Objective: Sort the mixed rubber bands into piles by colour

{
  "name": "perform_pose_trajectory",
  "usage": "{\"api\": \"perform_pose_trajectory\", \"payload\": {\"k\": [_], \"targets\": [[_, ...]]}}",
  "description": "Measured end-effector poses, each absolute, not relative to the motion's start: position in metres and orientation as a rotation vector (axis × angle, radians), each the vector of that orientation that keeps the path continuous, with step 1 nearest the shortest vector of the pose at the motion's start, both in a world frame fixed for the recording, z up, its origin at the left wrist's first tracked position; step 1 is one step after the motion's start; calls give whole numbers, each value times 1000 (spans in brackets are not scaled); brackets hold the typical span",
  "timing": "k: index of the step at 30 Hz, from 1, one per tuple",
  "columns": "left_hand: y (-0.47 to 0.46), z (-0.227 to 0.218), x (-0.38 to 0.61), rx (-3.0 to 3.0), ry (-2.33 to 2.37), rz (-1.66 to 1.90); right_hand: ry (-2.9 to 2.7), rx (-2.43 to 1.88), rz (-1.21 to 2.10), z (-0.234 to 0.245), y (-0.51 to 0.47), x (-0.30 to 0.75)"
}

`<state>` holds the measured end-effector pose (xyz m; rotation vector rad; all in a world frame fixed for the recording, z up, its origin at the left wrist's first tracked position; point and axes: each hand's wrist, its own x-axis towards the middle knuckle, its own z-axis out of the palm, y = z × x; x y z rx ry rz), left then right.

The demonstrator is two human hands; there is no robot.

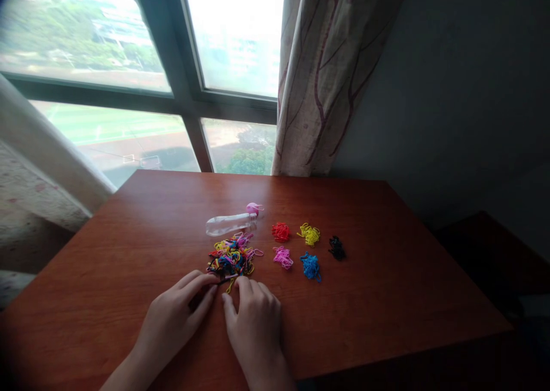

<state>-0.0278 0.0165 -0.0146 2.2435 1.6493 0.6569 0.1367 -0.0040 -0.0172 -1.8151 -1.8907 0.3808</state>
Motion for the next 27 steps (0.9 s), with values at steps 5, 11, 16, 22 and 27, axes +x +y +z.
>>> {"api": "perform_pose_trajectory", "payload": {"k": [5, 11, 16, 22, 27], "targets": [[17, -11, -25, 2277, 1703, 552, -1904, -1769, 328, -21, -3, 135], [17, -11, -25, 2277, 1698, 534, -1853, -1685, 374, -25, -6, 142], [15, -13, -27, 2271, 1659, 605, -1821, -1652, 430, -25, -10, 155], [14, -14, -26, 2361, 1502, 643, -1768, -1693, 337, -18, -8, 193], [15, -14, -24, 2418, 1498, 532, -1682, -1833, 138, -5, 17, 248]]}}
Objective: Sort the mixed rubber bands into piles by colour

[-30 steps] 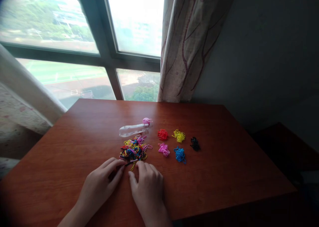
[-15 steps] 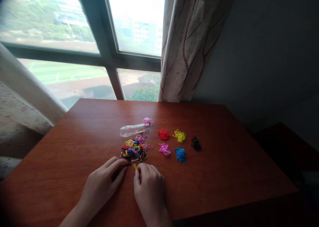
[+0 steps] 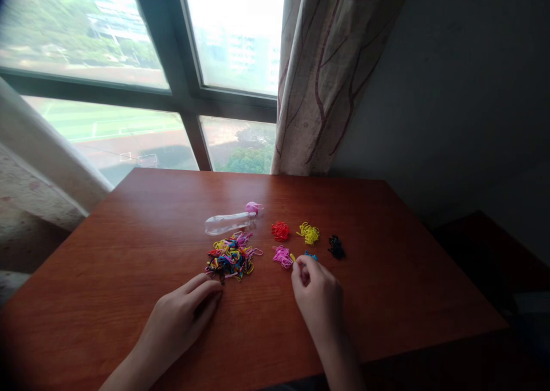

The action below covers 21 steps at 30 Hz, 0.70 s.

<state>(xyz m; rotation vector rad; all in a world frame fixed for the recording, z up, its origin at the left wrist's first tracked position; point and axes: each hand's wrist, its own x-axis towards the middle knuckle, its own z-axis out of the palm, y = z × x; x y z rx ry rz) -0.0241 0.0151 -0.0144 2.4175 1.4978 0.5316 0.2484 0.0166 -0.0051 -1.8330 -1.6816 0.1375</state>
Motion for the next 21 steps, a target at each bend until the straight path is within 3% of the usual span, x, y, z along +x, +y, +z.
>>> {"api": "perform_pose_trajectory", "payload": {"k": [11, 21], "targets": [[16, -15, -24, 2432, 1553, 562, -1690, -1975, -50, -7, 75, 305], [17, -13, -22, 2451, 1580, 541, -1663, -1760, 212, -3, 18, 243]]}}
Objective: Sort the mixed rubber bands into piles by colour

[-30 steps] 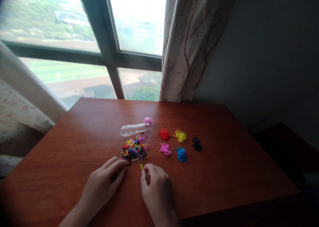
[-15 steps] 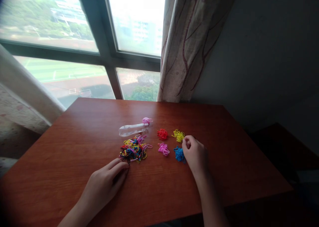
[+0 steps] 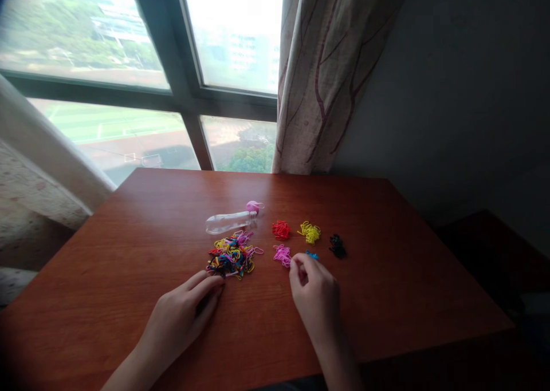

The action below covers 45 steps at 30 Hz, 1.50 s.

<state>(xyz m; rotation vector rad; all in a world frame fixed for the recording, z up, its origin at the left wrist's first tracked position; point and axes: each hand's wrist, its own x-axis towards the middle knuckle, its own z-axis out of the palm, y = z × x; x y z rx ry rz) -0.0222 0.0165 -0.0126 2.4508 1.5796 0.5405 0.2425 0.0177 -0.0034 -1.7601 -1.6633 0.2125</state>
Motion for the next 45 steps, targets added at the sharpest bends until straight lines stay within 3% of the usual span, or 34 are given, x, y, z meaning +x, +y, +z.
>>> {"api": "perform_pose_trajectory", "payload": {"k": [14, 45], "targets": [[27, -7, -8, 2375, 1718, 511, -1804, -1563, 482, -25, -10, 184], [29, -11, -5, 2461, 1737, 549, -1812, -1552, 498, -22, -7, 184]]}}
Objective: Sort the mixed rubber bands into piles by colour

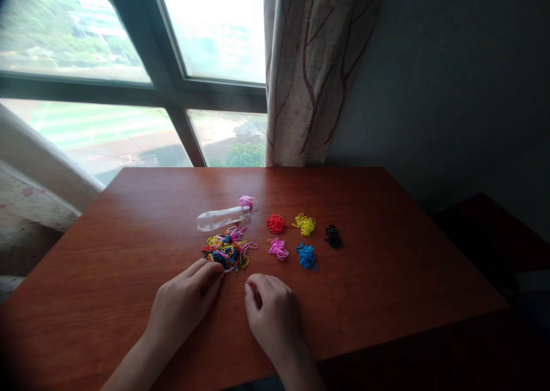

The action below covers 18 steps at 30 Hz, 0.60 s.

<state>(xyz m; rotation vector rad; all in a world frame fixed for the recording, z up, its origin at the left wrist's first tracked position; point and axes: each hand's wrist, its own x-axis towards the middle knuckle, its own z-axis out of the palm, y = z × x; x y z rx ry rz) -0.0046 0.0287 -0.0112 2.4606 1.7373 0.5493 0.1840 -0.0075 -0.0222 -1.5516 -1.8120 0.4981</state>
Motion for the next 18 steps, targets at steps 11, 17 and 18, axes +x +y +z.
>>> {"api": "perform_pose_trajectory", "payload": {"k": [11, 17, 18], "targets": [[24, -10, -6, 2334, 1571, 706, -1839, -1580, 536, -24, -7, 183], [49, 11, 24, 2420, 1430, 692, -1853, -1577, 528, -24, -4, 182], [54, 15, 32, 2439, 1416, 656, -1852, -1579, 519, -24, -4, 182]]}}
